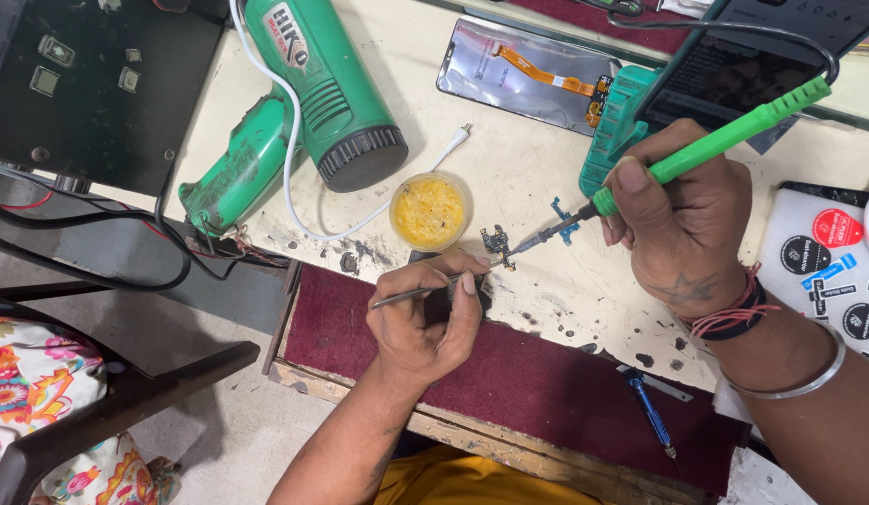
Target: The person uses a soldering iron and tweezers to work on a small circuit board, applying solder to specific points. The person then switches to a larger circuit board and continues soldering.
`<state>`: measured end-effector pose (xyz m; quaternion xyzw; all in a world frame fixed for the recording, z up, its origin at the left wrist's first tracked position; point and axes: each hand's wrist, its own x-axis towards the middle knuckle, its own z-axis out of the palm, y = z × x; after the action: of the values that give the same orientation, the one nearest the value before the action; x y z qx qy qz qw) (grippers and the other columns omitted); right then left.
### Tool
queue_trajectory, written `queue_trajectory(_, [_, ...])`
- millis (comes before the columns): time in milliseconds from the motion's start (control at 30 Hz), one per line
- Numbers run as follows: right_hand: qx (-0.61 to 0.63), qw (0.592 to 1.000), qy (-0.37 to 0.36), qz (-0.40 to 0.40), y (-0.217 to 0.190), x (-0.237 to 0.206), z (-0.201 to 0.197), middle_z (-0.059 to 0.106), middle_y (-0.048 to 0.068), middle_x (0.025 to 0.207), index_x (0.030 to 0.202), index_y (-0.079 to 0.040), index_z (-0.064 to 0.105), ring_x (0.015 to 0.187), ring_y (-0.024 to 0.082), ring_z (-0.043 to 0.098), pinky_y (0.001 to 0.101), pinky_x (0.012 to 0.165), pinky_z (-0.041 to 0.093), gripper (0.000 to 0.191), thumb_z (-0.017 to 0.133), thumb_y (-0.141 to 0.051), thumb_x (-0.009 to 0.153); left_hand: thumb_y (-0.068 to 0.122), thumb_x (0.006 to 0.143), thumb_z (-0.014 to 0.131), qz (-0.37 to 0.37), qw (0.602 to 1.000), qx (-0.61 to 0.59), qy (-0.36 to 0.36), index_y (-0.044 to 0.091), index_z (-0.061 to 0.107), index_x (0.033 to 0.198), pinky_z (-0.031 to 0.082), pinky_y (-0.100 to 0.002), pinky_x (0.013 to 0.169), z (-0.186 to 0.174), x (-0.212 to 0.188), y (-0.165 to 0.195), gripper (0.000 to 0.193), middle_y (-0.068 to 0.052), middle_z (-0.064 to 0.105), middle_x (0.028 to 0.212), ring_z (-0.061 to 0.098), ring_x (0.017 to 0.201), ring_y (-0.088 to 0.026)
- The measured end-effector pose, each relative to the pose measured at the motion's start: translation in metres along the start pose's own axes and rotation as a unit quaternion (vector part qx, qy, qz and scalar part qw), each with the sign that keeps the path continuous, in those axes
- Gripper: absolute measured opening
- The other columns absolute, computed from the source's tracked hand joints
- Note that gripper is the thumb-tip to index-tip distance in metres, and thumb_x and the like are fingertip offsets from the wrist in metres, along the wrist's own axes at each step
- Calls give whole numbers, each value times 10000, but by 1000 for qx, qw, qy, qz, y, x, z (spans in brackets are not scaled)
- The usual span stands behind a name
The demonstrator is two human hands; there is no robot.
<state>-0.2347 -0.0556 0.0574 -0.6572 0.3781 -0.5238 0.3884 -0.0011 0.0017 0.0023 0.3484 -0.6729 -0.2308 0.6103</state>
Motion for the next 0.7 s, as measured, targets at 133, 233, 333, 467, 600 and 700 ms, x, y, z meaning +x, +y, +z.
queue_trajectory(133, [-10, 1000, -7, -4, 0, 0, -1, 583, 36, 687, 964, -26, 539, 512, 46, 552, 186, 456, 475, 331, 576, -279, 1175, -105, 1000, 600, 0, 1000, -4, -1, 7, 379, 1122, 681, -332, 791, 1, 1, -1, 276, -166, 652, 941, 776, 946, -260])
queue_trajectory(233, [-8, 1000, -5, -2, 0, 0, -1, 583, 33, 684, 966, -25, 538, 511, 44, 553, 185, 456, 476, 331, 578, -281, 1172, -97, 1007, 599, 0, 1000, -3, -2, 10, 378, 1119, 683, -329, 795, 1, 1, -1, 270, -171, 663, 936, 776, 951, -256])
queue_trajectory(333, [-11, 1000, -2, 3, 0, -1, -1, 584, 32, 680, 969, -25, 537, 509, 43, 554, 185, 455, 473, 331, 577, -284, 1170, -94, 1007, 603, -1, 1000, -3, -1, 12, 381, 1115, 683, -331, 803, 1, 1, 0, 269, -175, 663, 923, 776, 951, -254])
queue_trajectory(467, [-8, 1000, -3, 5, -1, -1, 0, 582, 35, 685, 971, -25, 533, 511, 44, 549, 190, 459, 472, 332, 577, -286, 1171, -96, 1008, 600, -10, 1000, 0, -3, 7, 392, 1116, 673, -326, 796, 0, 1, 1, 256, -192, 683, 936, 774, 945, -258])
queue_trajectory(600, [-12, 1000, -2, 12, -3, -1, -1, 590, 38, 691, 971, -23, 534, 517, 48, 550, 193, 466, 467, 326, 578, -275, 1173, -86, 1003, 627, -26, 1000, 16, -3, 8, 426, 1112, 695, -284, 742, -1, 3, 1, 247, -178, 689, 880, 795, 933, -239])
queue_trajectory(700, [-18, 1000, 2, 14, -4, -1, 0, 607, 46, 709, 972, -22, 537, 530, 53, 561, 193, 473, 460, 321, 580, -268, 1174, -75, 1035, 608, -80, 997, -22, -6, 28, 427, 1159, 678, -312, 780, -5, 2, 4, 242, -209, 747, 946, 788, 970, -228])
